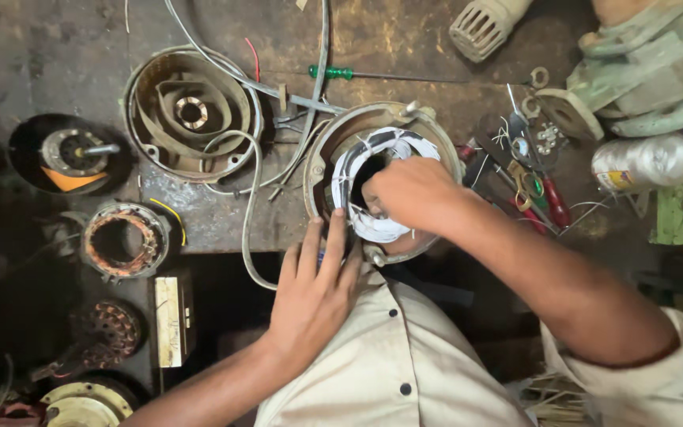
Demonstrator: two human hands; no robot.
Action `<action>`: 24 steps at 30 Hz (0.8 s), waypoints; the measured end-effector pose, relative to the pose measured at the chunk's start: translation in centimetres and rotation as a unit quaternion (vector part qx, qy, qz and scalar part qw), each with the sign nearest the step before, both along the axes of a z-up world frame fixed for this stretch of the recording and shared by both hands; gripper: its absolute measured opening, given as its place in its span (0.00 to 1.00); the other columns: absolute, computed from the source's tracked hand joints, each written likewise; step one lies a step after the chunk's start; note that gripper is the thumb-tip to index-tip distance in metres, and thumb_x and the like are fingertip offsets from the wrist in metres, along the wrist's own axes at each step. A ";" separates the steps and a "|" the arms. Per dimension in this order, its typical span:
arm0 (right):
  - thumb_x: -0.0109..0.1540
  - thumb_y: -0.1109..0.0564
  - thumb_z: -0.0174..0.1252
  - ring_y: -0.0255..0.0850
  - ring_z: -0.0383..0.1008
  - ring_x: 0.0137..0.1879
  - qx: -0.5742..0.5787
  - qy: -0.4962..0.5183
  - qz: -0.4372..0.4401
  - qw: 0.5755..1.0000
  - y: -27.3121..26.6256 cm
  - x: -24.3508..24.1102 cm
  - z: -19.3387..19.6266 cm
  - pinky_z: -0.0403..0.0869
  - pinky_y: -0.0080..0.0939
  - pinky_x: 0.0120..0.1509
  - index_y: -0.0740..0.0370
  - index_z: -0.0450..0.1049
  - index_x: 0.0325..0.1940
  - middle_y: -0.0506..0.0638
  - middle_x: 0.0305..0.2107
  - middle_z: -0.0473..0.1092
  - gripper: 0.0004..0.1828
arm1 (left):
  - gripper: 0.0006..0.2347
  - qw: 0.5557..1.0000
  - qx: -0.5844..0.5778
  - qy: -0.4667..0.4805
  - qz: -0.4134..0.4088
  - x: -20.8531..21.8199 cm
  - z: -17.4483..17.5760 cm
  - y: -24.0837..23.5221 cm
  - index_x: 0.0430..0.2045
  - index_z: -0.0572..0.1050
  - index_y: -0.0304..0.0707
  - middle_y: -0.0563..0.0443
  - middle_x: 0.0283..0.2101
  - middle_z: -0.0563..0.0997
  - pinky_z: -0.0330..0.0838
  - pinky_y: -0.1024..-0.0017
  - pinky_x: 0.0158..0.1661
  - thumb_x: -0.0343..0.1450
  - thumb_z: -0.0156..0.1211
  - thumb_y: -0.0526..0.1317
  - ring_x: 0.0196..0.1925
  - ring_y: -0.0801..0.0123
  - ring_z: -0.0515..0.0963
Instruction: The person works on an electric motor stator, winding white wire into the slots, cutting excess wire with pliers, and securing the assembly with a perforated metal plate and hammer. The person uses pliers, a hammer, and a screwdriver to complete the task.
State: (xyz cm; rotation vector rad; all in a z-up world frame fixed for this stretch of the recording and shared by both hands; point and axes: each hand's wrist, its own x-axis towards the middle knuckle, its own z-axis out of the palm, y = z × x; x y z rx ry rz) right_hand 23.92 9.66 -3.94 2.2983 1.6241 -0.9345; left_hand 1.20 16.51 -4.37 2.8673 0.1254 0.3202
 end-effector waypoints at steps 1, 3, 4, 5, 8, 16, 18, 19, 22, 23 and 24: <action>0.59 0.55 0.59 0.57 0.79 0.43 -0.003 0.008 0.011 1.000 -0.1 0.3 -0.4 0.76 0.57 0.47 0.47 0.84 0.40 0.55 0.33 0.78 0.09 | 0.19 1.000 0.018 0.022 0.008 0.1 0.1 -0.4 0.53 0.77 0.34 0.27 0.69 0.62 0.69 0.50 0.55 0.71 0.57 0.44 0.65 0.37 0.67; 0.54 0.60 0.58 0.56 0.79 0.45 0.026 0.011 0.050 0.998 -0.1 0.7 -1.2 0.75 0.58 0.47 0.49 0.84 0.41 0.56 0.36 0.78 0.14 | 0.20 0.997 0.053 0.051 0.020 0.5 0.2 -1.0 0.54 0.77 0.36 0.29 0.70 0.60 0.67 0.49 0.55 0.70 0.55 0.46 0.67 0.39 0.65; 0.52 0.63 0.58 0.56 0.79 0.46 0.040 0.012 0.069 0.997 0.0 0.9 -1.5 0.75 0.59 0.47 0.50 0.84 0.42 0.56 0.37 0.78 0.17 | 0.21 0.995 0.070 0.060 0.025 0.8 0.2 -1.1 0.54 0.77 0.36 0.29 0.70 0.59 0.66 0.47 0.56 0.70 0.54 0.48 0.68 0.39 0.64; 0.52 0.63 0.58 0.57 0.78 0.46 0.045 0.002 0.072 0.996 -0.1 0.9 -1.8 0.75 0.58 0.48 0.50 0.84 0.42 0.57 0.38 0.77 0.17 | 0.22 0.993 0.085 0.070 0.029 0.9 0.2 -1.4 0.54 0.76 0.36 0.29 0.70 0.58 0.65 0.46 0.57 0.69 0.53 0.49 0.69 0.39 0.63; 0.53 0.64 0.58 0.57 0.78 0.48 0.042 -0.020 0.067 0.997 0.6 1.1 -2.3 0.76 0.57 0.49 0.51 0.84 0.42 0.58 0.40 0.77 0.17 | 0.25 0.994 0.066 0.078 0.047 1.8 0.1 -1.5 0.54 0.76 0.35 0.31 0.71 0.54 0.65 0.46 0.55 0.66 0.53 0.52 0.69 0.38 0.62; 0.53 0.57 0.64 0.58 0.78 0.46 0.015 0.007 -0.004 1.000 1.2 0.4 -1.6 0.75 0.58 0.48 0.51 0.82 0.46 0.58 0.36 0.78 0.17 | 0.23 0.997 0.004 0.077 0.029 2.1 0.2 -0.9 0.49 0.77 0.29 0.26 0.72 0.52 0.66 0.53 0.54 0.64 0.60 0.47 0.67 0.39 0.64; 0.52 0.59 0.64 0.58 0.78 0.46 0.023 0.006 -0.012 1.000 1.2 0.6 -1.3 0.75 0.57 0.48 0.50 0.82 0.46 0.58 0.36 0.78 0.17 | 0.21 0.998 -0.015 0.054 0.026 2.1 0.2 -0.5 0.47 0.78 0.30 0.26 0.73 0.52 0.67 0.55 0.55 0.64 0.63 0.46 0.67 0.41 0.65; 0.52 0.60 0.63 0.57 0.79 0.46 0.027 0.007 -0.014 1.000 1.2 0.6 -1.3 0.76 0.57 0.47 0.50 0.82 0.46 0.58 0.36 0.78 0.18 | 0.19 0.998 0.004 0.050 0.027 2.0 0.2 -0.5 0.47 0.78 0.33 0.26 0.74 0.52 0.68 0.57 0.55 0.65 0.64 0.44 0.68 0.43 0.65; 0.53 0.59 0.63 0.55 0.80 0.46 0.010 0.055 0.000 0.998 1.0 0.7 -1.5 0.76 0.56 0.49 0.51 0.83 0.41 0.55 0.35 0.79 0.13 | 0.24 0.999 -0.006 0.038 0.019 1.8 0.2 -0.2 0.48 0.78 0.32 0.25 0.73 0.52 0.69 0.56 0.54 0.61 0.67 0.48 0.66 0.43 0.66; 0.54 0.59 0.62 0.56 0.79 0.46 0.033 0.026 0.023 0.999 0.8 0.8 -1.6 0.76 0.56 0.49 0.54 0.83 0.40 0.57 0.35 0.79 0.11 | 0.28 0.999 -0.021 0.035 0.014 1.8 0.2 -0.2 0.49 0.78 0.31 0.25 0.73 0.52 0.69 0.55 0.53 0.59 0.68 0.51 0.65 0.43 0.66; 0.56 0.59 0.61 0.57 0.79 0.45 0.055 -0.004 0.046 0.997 0.6 0.9 -1.7 0.76 0.56 0.48 0.56 0.83 0.38 0.59 0.35 0.78 0.09 | 0.29 0.999 -0.020 0.039 0.011 1.8 0.3 -0.1 0.49 0.78 0.31 0.24 0.72 0.52 0.69 0.55 0.53 0.58 0.68 0.52 0.65 0.42 0.66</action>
